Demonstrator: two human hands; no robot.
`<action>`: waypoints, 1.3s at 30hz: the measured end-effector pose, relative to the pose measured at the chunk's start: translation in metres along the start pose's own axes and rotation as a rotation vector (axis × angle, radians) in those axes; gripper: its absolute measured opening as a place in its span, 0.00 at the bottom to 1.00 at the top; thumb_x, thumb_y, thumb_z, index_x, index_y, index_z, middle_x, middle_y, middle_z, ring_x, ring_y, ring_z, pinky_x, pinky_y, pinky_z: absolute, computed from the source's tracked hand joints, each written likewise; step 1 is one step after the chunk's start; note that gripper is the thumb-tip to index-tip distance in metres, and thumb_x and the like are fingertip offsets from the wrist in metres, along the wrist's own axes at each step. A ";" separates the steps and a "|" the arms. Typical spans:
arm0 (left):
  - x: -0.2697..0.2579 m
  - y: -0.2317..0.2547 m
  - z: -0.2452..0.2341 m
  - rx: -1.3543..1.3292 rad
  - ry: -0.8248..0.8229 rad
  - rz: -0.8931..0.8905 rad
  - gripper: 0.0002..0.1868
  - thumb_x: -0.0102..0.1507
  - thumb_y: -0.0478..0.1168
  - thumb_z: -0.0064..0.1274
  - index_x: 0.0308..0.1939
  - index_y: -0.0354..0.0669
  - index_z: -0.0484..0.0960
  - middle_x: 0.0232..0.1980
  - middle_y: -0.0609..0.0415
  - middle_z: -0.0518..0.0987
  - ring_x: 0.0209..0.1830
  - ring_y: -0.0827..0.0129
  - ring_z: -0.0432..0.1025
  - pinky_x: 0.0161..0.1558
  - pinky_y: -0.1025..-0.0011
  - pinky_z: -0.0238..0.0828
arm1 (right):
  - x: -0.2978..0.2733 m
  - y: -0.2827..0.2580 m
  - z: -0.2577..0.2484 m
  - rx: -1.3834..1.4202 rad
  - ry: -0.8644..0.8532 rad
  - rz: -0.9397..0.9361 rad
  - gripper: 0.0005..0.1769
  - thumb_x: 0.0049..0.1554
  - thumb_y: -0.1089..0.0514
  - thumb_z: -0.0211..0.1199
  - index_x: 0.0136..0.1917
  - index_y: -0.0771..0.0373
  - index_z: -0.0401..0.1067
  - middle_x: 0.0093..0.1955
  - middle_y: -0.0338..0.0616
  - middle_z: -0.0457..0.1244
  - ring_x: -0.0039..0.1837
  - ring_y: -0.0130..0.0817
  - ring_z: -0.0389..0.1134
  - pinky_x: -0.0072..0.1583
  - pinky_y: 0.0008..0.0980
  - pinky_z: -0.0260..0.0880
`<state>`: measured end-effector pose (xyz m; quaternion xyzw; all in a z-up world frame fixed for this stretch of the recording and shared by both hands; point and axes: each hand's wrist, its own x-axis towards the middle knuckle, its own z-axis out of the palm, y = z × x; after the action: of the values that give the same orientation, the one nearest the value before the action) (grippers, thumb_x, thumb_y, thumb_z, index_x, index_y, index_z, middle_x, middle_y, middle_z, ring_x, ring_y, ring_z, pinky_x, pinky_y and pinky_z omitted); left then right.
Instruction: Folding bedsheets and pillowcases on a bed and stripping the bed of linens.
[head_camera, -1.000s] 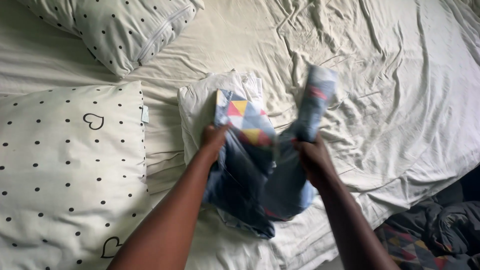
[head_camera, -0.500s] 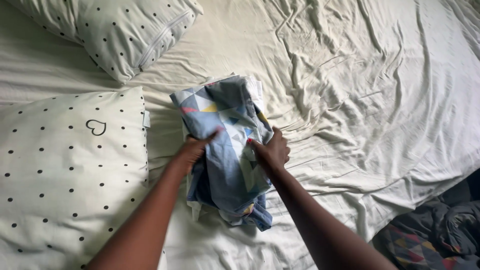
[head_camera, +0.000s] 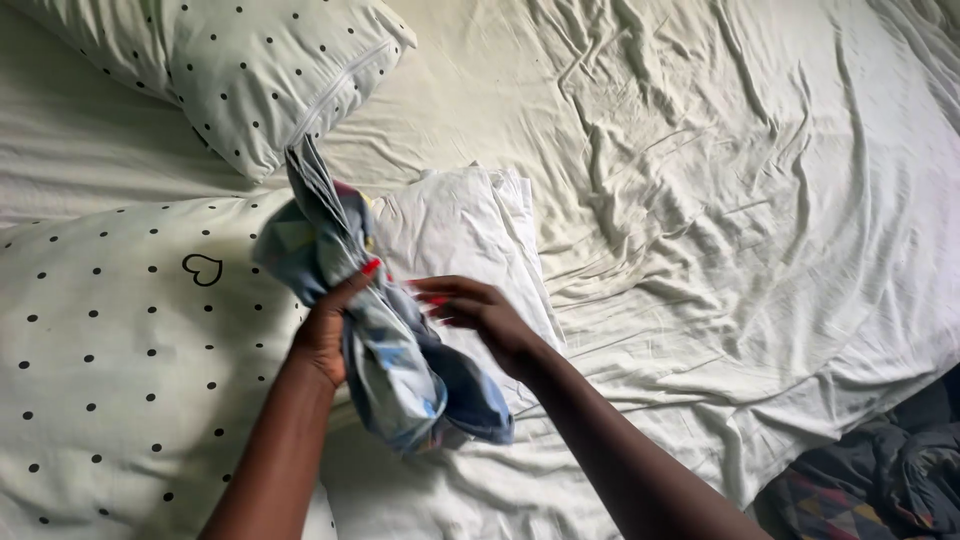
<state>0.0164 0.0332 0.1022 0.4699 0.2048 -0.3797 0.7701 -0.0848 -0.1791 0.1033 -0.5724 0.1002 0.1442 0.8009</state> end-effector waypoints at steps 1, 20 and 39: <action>-0.005 0.009 0.008 -0.002 -0.001 0.002 0.27 0.52 0.48 0.68 0.53 0.44 0.82 0.45 0.53 0.84 0.42 0.63 0.79 0.49 0.61 0.80 | -0.002 0.007 -0.012 -0.003 -0.001 0.000 0.28 0.60 0.56 0.57 0.73 0.63 0.70 0.66 0.44 0.68 0.63 0.33 0.67 0.67 0.35 0.64; -0.001 -0.141 0.271 0.910 -0.491 -0.182 0.44 0.52 0.67 0.56 0.62 0.41 0.79 0.56 0.45 0.84 0.59 0.52 0.76 0.61 0.58 0.71 | -0.225 0.000 -0.158 0.470 0.746 0.095 0.30 0.53 0.47 0.66 0.65 0.65 0.74 0.60 0.44 0.71 0.62 0.35 0.71 0.64 0.36 0.68; -0.139 -0.565 0.654 1.270 -0.890 0.094 0.53 0.55 0.66 0.51 0.73 0.32 0.61 0.64 0.34 0.77 0.65 0.49 0.75 0.65 0.60 0.69 | -0.700 0.039 -0.458 0.714 1.099 -0.632 0.26 0.62 0.57 0.56 0.71 0.69 0.66 0.65 0.53 0.67 0.64 0.44 0.70 0.69 0.46 0.69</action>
<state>-0.5377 -0.6403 0.1851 0.6327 -0.4005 -0.5442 0.3784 -0.7531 -0.6821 0.1479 -0.2673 0.3587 -0.4438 0.7765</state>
